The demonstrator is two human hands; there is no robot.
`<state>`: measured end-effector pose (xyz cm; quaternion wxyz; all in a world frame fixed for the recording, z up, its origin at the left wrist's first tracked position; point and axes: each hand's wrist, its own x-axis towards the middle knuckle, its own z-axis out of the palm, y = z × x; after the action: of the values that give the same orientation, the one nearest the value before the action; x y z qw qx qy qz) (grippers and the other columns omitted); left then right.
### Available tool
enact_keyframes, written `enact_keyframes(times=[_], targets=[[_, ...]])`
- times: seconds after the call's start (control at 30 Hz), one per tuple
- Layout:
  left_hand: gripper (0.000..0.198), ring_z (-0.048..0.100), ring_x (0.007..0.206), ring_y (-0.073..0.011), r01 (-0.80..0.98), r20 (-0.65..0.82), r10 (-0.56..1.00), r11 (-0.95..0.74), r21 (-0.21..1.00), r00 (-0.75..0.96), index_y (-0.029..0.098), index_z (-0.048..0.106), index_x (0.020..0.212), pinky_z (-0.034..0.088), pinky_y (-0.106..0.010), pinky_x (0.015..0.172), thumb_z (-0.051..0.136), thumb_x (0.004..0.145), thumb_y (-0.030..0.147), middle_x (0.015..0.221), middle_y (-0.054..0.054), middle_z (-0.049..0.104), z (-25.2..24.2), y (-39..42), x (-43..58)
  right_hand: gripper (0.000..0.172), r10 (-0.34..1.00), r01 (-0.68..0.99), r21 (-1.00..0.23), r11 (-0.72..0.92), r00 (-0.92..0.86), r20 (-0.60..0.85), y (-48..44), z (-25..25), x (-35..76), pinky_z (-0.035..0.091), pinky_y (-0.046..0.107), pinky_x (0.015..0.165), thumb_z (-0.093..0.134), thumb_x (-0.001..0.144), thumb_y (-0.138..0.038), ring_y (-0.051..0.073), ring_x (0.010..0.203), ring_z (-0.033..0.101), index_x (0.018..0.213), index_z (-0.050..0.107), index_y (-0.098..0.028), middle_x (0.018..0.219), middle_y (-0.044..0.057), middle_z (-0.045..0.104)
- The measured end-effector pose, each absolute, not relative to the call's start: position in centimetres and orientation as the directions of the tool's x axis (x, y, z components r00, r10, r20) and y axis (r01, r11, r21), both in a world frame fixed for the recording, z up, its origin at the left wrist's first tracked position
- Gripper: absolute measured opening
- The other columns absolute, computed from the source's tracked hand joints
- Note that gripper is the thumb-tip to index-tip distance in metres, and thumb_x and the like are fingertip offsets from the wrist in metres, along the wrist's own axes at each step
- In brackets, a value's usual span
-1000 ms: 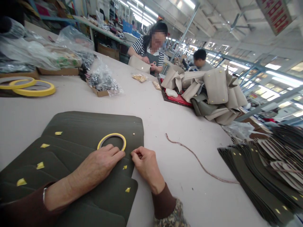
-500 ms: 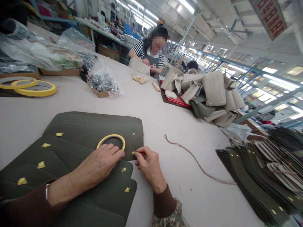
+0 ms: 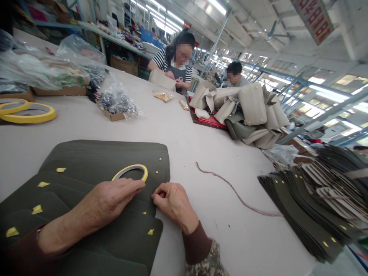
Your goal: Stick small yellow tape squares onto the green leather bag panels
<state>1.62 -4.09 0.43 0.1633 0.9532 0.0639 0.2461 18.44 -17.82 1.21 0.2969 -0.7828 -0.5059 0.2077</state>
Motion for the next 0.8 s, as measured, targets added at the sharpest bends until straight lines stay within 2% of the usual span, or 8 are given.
enact_keyframes(times=[0.1, 0.2, 0.27, 0.37, 0.53, 0.67, 0.73, 0.8], targets=[[0.039, 0.071, 0.085, -0.0143, 0.008, 0.47, 0.186, -0.935, 0.354, 0.863, 0.024, 0.043, 0.138, 0.055, -0.023, 0.074, 0.04, 0.099, 0.024, 0.103, -0.004, 0.074, 0.4, -4.1, 1.7, 0.012, 0.889, 0.603, -0.774, -0.191, 0.441, 0.125, -17.9, 1.5, 18.1, 0.047, 0.023, 0.06, 0.063, 0.083, -0.017, 0.013, 0.063, 0.062, 0.082, 0.074, -0.02, 0.073, 0.001, 0.071], [0.042, 0.073, 0.086, -0.0154, 0.017, 0.498, 0.198, -0.939, 0.344, 0.844, 0.021, 0.035, 0.141, 0.056, -0.023, 0.073, 0.039, 0.1, 0.028, 0.109, -0.007, 0.074, 0.3, -4.3, 1.8, 0.014, 0.853, 0.606, -0.795, 0.011, 0.409, 0.324, -17.8, 1.9, 17.4, 0.051, 0.026, 0.069, 0.062, 0.086, -0.017, 0.015, 0.072, 0.064, 0.095, 0.072, -0.019, 0.085, 0.004, 0.072], [0.037, 0.073, 0.081, -0.0158, 0.034, 0.506, 0.209, -0.943, 0.332, 0.837, 0.018, 0.039, 0.136, 0.056, -0.022, 0.069, 0.038, 0.101, 0.029, 0.103, -0.007, 0.075, 0.2, -4.4, 1.9, 0.015, 0.85, 0.653, -0.747, 0.122, 0.321, 0.418, -17.6, 2.1, 16.9, 0.052, 0.027, 0.073, 0.061, 0.086, -0.015, 0.015, 0.077, 0.065, 0.097, 0.07, -0.019, 0.088, 0.005, 0.071], [0.03, 0.073, 0.073, -0.0157, 0.051, 0.492, 0.21, -0.947, 0.316, 0.845, 0.018, 0.043, 0.128, 0.054, -0.022, 0.062, 0.039, 0.1, 0.028, 0.092, -0.004, 0.076, 0.1, -4.7, 2.0, 0.015, 0.83, 0.741, -0.641, 0.203, 0.217, 0.514, -17.3, 1.8, 16.4, 0.053, 0.027, 0.076, 0.056, 0.089, -0.012, 0.016, 0.081, 0.066, 0.093, 0.068, -0.019, 0.087, 0.006, 0.072], [0.018, 0.07, 0.067, -0.0134, 0.063, 0.461, 0.23, -0.935, 0.348, 0.857, 0.021, 0.052, 0.111, 0.05, -0.021, 0.058, 0.039, 0.099, 0.022, 0.081, 0.001, 0.071, 0.4, -4.9, 1.9, 0.016, 0.736, 0.864, -0.468, 0.184, 0.195, 0.648, -16.9, 0.7, 16.1, 0.05, 0.024, 0.061, 0.053, 0.084, -0.01, 0.014, 0.063, 0.063, 0.082, 0.066, -0.018, 0.071, 0.003, 0.068], [0.018, 0.064, 0.061, -0.0112, 0.09, 0.455, 0.268, -0.922, 0.376, 0.849, 0.021, 0.057, 0.092, 0.046, -0.02, 0.055, 0.039, 0.097, 0.02, 0.073, 0.003, 0.065, 0.9, -5.0, 2.1, 0.015, 0.721, 0.847, -0.518, 0.117, 0.287, 0.631, -16.8, 0.7, 15.8, 0.047, 0.023, 0.055, 0.054, 0.08, -0.011, 0.012, 0.056, 0.06, 0.077, 0.067, -0.017, 0.064, 0.002, 0.066], [0.022, 0.06, 0.057, -0.0112, 0.098, 0.469, 0.268, -0.93, 0.355, 0.842, 0.021, 0.057, 0.086, 0.043, -0.021, 0.053, 0.039, 0.097, 0.018, 0.068, 0.003, 0.06, 1.0, -4.9, 2.4, 0.013, 0.736, 0.759, -0.649, 0.049, 0.412, 0.537, -16.6, 1.0, 15.4, 0.047, 0.022, 0.054, 0.056, 0.078, -0.013, 0.012, 0.053, 0.059, 0.074, 0.068, -0.016, 0.063, 0.002, 0.066], [0.023, 0.057, 0.056, -0.0118, 0.097, 0.493, 0.263, -0.937, 0.336, 0.83, 0.021, 0.056, 0.083, 0.041, -0.022, 0.052, 0.038, 0.096, 0.016, 0.066, 0.003, 0.056, 1.0, -5.0, 2.6, 0.011, 0.758, 0.545, -0.838, -0.041, 0.563, 0.329, -16.4, 1.2, 15.1, 0.047, 0.021, 0.05, 0.058, 0.076, -0.017, 0.011, 0.049, 0.058, 0.072, 0.068, -0.016, 0.059, 0.0, 0.065]])
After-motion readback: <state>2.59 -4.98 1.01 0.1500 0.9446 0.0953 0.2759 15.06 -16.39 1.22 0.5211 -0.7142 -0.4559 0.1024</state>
